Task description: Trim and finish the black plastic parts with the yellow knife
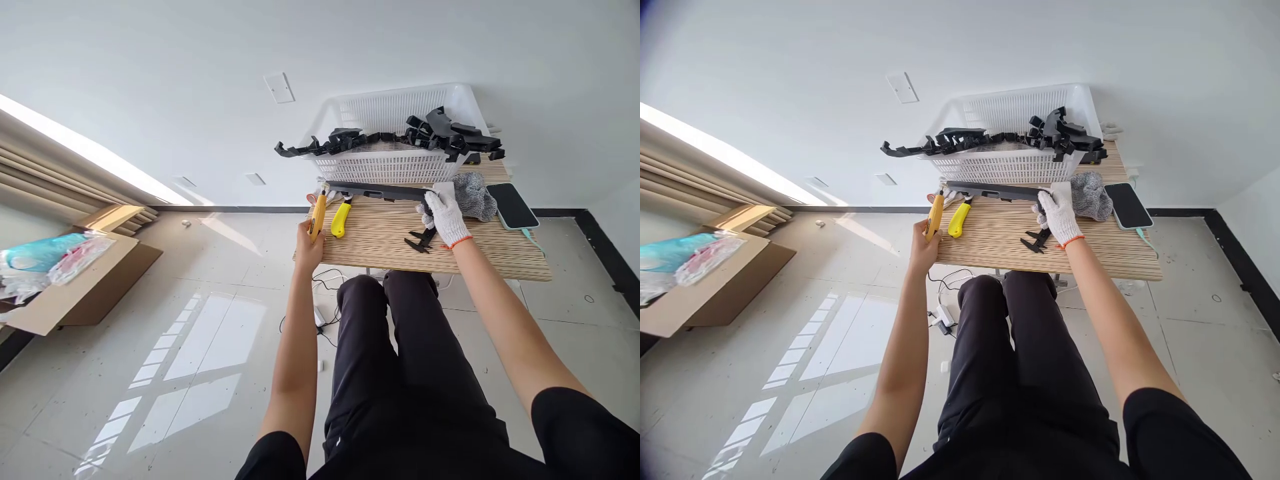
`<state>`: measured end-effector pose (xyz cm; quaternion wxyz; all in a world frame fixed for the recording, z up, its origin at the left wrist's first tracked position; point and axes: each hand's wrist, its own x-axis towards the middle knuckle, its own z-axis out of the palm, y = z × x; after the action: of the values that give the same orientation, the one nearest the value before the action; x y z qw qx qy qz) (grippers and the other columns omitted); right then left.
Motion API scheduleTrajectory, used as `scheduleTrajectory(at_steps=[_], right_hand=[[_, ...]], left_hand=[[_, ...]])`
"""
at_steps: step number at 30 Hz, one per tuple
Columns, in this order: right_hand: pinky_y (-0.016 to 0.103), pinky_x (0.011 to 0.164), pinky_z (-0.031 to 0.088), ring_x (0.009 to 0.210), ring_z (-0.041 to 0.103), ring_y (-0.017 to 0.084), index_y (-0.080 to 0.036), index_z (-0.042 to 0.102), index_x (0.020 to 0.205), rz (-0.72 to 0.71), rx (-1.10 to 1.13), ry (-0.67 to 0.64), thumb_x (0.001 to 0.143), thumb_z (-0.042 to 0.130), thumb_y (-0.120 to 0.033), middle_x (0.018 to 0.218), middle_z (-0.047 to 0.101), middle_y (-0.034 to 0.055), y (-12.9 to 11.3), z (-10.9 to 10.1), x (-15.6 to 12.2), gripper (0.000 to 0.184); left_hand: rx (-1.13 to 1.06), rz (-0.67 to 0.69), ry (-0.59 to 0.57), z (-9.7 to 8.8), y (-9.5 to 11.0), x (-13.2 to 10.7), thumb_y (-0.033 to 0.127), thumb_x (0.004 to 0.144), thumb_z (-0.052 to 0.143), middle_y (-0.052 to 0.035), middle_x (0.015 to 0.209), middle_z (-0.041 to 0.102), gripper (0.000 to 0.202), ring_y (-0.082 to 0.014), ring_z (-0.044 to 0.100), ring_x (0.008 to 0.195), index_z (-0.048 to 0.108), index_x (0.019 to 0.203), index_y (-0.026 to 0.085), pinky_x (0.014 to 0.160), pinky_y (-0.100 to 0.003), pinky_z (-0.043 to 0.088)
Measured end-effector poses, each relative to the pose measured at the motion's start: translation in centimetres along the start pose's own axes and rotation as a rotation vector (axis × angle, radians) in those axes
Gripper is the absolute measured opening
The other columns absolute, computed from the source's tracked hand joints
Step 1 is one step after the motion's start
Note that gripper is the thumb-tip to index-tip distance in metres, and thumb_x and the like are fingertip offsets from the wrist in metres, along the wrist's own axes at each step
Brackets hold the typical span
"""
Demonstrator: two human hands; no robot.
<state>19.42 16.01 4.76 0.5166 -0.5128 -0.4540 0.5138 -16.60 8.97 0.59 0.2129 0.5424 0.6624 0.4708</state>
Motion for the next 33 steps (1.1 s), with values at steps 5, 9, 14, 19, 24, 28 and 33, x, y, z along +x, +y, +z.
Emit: scheduleTrajectory(at_steps=[5,9,14,19,24,28,33], right_hand=[[0.019,0.038,0.041,0.045,0.056,0.009,-0.024,0.060,0.101,0.001,-0.006,0.019,0.089,0.075,-0.063,0.073,0.070,-0.0006,-0.3,0.1,-0.3,0.043],[0.020,0.038,0.042,0.045,0.056,0.009,-0.024,0.059,0.098,0.006,-0.035,0.014,0.089,0.074,-0.063,0.073,0.070,-0.0004,-0.4,0.1,-0.4,0.043],[0.020,0.039,0.043,0.046,0.056,0.009,-0.025,0.058,0.098,0.007,-0.030,0.011,0.089,0.074,-0.065,0.074,0.071,-0.0007,-0.4,0.1,-0.5,0.044],[0.019,0.038,0.037,0.044,0.053,0.009,-0.025,0.059,0.098,0.060,0.013,0.021,0.089,0.076,-0.059,0.072,0.071,-0.0002,-0.8,0.1,-0.7,0.039],[0.019,0.035,0.031,0.043,0.053,0.011,-0.027,0.064,0.125,0.151,0.107,0.024,0.092,0.065,-0.046,0.076,0.076,0.0023,-1.3,-0.4,-0.9,0.038],[0.020,0.035,0.032,0.045,0.056,0.013,-0.028,0.062,0.136,0.174,0.137,0.013,0.090,0.065,-0.046,0.082,0.079,0.0036,-1.3,-0.9,-0.8,0.050],[0.018,0.033,0.026,0.046,0.055,0.012,-0.030,0.065,0.136,0.164,0.132,0.010,0.093,0.063,-0.050,0.085,0.080,0.0041,-1.6,-1.0,-0.9,0.048]], left_hand=[[-0.119,0.102,0.004,0.9,1.5,-3.0,0.040,0.095,0.069,-0.0134,0.137,0.057,0.049,-0.0286,0.061,0.130,0.050,0.138,0.027,0.107,-0.045,0.055],[-0.198,0.168,0.001,3.8,3.4,-6.7,0.045,0.100,0.065,-0.0122,0.135,0.058,0.050,-0.0265,0.065,0.126,0.047,0.144,0.029,0.105,-0.045,0.057],[-0.125,0.231,-0.099,7.9,4.7,-7.3,0.030,0.099,0.064,-0.0150,0.137,0.058,0.042,-0.0293,0.058,0.138,0.050,0.138,0.024,0.121,-0.054,0.047],[-0.071,0.173,-0.026,8.6,4.9,-6.4,0.024,0.099,0.059,-0.0184,0.141,0.056,0.041,-0.0312,0.054,0.142,0.047,0.138,0.022,0.124,-0.057,0.042],[-0.042,0.202,-0.077,8.0,4.7,-6.7,0.029,0.102,0.058,-0.0202,0.145,0.055,0.043,-0.0310,0.055,0.142,0.045,0.142,0.022,0.125,-0.056,0.041],[-0.031,0.194,-0.049,8.2,4.4,-6.7,0.029,0.102,0.058,-0.0193,0.143,0.055,0.043,-0.0304,0.056,0.140,0.045,0.142,0.023,0.125,-0.056,0.041],[-0.044,0.108,-0.042,8.5,4.7,-6.3,0.029,0.099,0.060,-0.0194,0.141,0.055,0.041,-0.0308,0.057,0.137,0.046,0.138,0.022,0.124,-0.057,0.042]])
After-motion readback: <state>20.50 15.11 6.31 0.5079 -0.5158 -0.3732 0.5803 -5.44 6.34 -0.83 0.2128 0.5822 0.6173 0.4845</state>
